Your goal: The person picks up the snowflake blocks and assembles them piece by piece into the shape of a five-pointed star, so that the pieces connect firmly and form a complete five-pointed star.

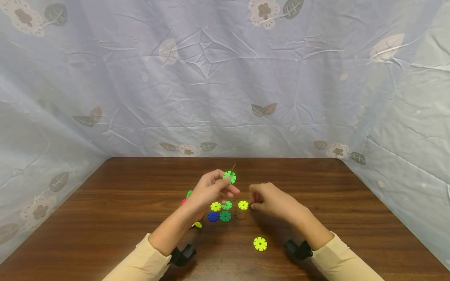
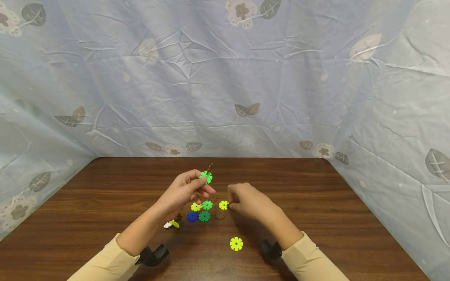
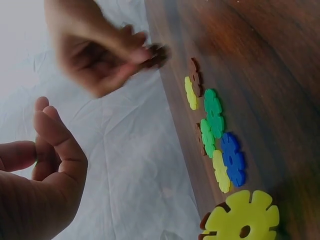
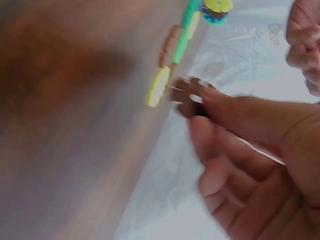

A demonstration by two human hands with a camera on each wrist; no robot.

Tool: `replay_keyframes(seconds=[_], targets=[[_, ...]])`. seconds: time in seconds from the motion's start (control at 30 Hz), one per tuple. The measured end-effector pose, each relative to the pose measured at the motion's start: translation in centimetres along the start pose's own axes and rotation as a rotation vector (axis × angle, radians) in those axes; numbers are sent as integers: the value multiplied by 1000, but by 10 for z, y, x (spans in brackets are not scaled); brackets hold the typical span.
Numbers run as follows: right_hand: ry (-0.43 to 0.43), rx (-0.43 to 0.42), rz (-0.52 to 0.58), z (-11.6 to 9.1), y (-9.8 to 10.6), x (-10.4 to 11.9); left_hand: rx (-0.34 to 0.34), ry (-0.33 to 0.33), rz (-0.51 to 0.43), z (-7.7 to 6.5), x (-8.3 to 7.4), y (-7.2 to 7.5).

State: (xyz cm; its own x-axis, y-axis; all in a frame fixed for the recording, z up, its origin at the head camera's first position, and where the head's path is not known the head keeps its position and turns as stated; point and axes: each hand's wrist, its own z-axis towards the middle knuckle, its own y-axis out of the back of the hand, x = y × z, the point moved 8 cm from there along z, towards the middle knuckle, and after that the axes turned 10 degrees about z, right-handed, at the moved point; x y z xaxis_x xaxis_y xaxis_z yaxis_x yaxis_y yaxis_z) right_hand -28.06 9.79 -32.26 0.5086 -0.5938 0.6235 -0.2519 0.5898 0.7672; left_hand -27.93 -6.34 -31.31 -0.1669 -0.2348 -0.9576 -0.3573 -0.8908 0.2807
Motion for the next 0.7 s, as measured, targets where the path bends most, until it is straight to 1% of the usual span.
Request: replay_keyframes(seconds=[0.17, 0.23, 0.27, 0.33, 0.43, 0.5, 0.7], targets=[[174, -334, 93, -4, 36, 24, -11, 14, 19, 1, 1, 1], [239, -425, 161, -7, 45, 31, -10, 21, 22, 1, 2, 1], [264, -449, 207, -9, 48, 34, -9, 24, 23, 1, 2, 1], [313, -467, 286, -10, 50, 37, -2, 23, 26, 1, 2, 0], [362, -446, 365, -10, 49, 41, 20, 12, 25, 1, 1, -2], [376, -436, 379, -10, 48, 43, 41, 2, 23, 0, 0, -3], [381, -421, 397, -10, 45, 44, 90, -14, 6, 0, -3, -7]])
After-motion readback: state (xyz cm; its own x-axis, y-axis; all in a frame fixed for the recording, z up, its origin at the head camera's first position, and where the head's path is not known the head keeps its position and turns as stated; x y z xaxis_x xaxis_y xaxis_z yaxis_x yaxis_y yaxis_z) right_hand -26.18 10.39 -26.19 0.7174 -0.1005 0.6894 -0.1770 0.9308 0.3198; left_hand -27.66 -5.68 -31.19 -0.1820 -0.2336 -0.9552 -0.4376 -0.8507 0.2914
